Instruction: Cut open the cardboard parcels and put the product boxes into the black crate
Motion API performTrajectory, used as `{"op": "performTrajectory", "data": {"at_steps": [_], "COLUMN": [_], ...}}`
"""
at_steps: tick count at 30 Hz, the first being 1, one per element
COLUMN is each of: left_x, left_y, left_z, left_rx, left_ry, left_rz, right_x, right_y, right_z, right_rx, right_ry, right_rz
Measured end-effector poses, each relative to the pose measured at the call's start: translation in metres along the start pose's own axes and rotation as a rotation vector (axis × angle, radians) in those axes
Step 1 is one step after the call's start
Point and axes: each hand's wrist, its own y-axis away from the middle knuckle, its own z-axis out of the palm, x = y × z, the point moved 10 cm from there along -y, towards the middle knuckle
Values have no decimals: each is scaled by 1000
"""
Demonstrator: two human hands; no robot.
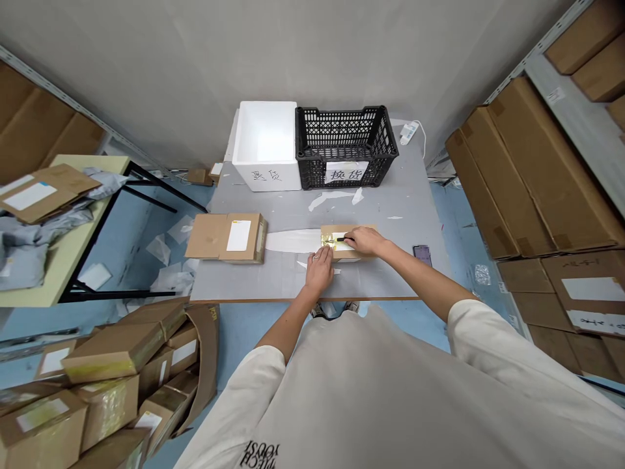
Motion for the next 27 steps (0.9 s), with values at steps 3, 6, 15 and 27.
{"op": "performTrajectory", "data": {"at_steps": [3,6,15,27], "left_x": [0,1,4,7], "left_y": [0,-1,-5,-8], "left_z": [-1,-2,-4,-2], "left_rx": [-7,-13,-8,-26], "left_ry": [-1,-3,-25,-71], "left_rz": [-7,-18,-49,-72], "right_x": [5,12,35,87], "right_y": [2,6,22,46], "right_z": [-1,-1,1,3], "right_rx": [-7,-12,-21,-57], "right_ry": [-4,-3,3,-53], "right_rz": [26,42,58,172]}}
